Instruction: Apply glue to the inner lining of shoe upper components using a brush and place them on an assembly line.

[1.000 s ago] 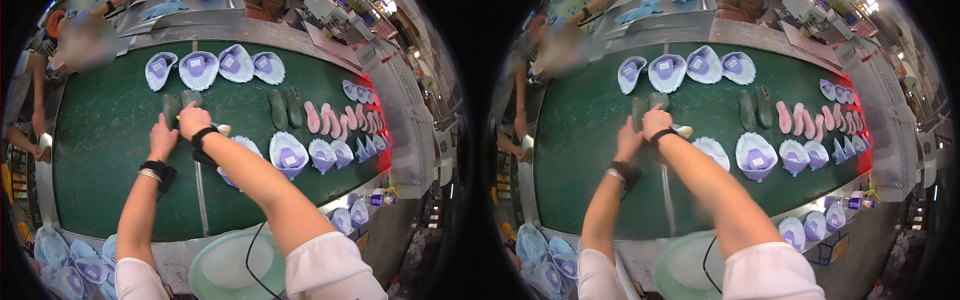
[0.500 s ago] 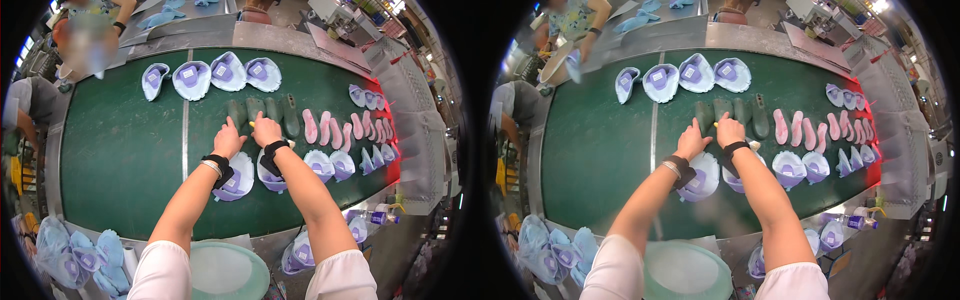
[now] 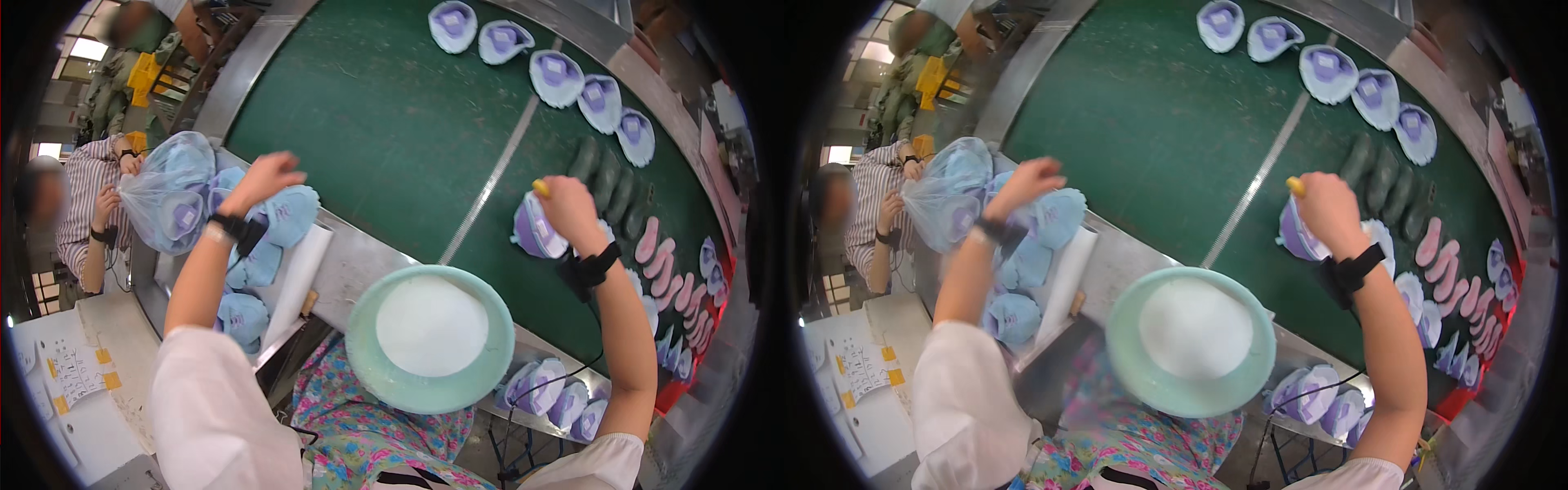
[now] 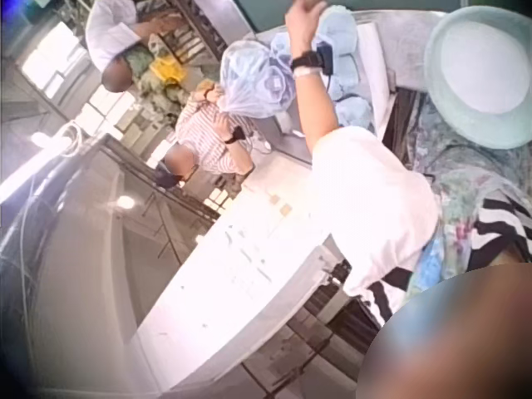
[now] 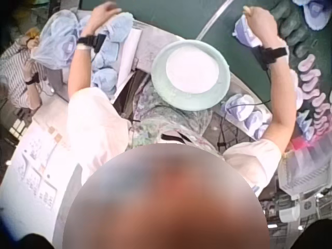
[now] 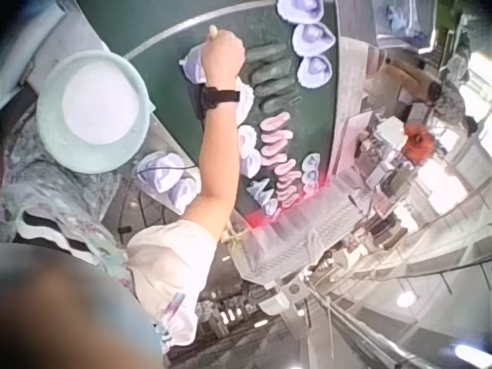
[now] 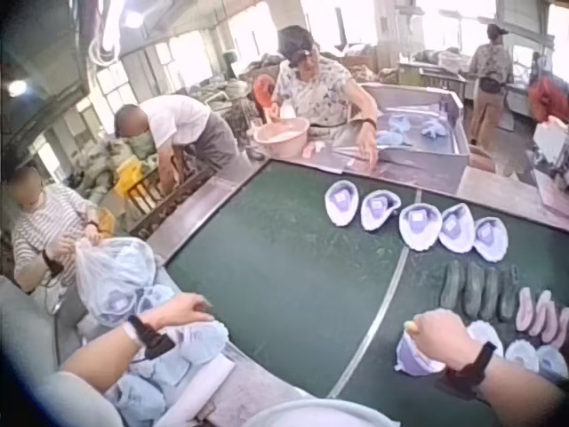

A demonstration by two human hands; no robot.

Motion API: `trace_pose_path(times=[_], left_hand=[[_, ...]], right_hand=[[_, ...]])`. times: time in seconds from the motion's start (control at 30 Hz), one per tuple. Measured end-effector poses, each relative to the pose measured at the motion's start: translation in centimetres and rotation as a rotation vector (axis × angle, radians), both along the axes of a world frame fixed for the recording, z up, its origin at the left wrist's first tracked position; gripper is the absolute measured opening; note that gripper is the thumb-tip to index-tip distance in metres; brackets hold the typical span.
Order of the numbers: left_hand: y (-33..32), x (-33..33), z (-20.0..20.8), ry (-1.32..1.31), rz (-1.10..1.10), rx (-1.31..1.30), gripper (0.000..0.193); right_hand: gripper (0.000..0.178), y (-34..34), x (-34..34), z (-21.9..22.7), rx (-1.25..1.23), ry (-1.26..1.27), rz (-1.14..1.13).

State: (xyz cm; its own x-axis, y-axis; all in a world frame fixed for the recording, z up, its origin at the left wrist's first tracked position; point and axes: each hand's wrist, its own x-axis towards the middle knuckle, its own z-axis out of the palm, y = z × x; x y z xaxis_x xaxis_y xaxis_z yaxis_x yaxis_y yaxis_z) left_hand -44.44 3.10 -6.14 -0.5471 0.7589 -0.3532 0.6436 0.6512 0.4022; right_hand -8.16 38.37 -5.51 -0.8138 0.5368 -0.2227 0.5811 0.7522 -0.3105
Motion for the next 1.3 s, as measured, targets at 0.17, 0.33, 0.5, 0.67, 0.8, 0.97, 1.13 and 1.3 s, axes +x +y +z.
trace_pose_path(times=[0.17,0.33,0.5,0.67,0.8,0.97,1.13,1.3], left_hand=[[-13.3,1.0,-4.1,0.206,0.115,-0.124,0.084],[-10.1,-1.4,-8.7,0.097,-0.004,0.022,0.085],[-1.6,0.1,-6.5,-1.27,0.692,0.823,0.05],[2.0,9.5,2.9,-1.884,0.849,0.886,0.049],[3.0,12.6,7.8,-1.498,0.272,0.772,0.06],[3.9,16.9,11.5,-1.291,-0.359,0.705,0.083],[2.8,18.4,9.7,-1.71,-0.376,0.418,0.085],[-3.9,23.4,7.9,-1.313,-0.152,0.204,0.08]], right_hand=[[0.024,-6.3,-7.5,-0.3,-0.063,-0.015,0.193],[0.025,-11.6,-14.2,-0.9,-0.127,0.006,0.28],[0.037,-16.4,-17.3,0.2,-0.162,0.194,0.358],[0.038,-20.0,-15.4,6.7,-0.253,0.515,0.296],[0.03,-18.7,-7.8,14.5,-0.079,0.505,0.18],[0.032,-19.2,-1.7,19.8,-0.381,0.335,0.015],[0.032,-21.5,3.3,19.1,-0.687,0.275,-0.161],[0.03,-27.2,6.6,15.2,-0.928,0.329,-0.193]])
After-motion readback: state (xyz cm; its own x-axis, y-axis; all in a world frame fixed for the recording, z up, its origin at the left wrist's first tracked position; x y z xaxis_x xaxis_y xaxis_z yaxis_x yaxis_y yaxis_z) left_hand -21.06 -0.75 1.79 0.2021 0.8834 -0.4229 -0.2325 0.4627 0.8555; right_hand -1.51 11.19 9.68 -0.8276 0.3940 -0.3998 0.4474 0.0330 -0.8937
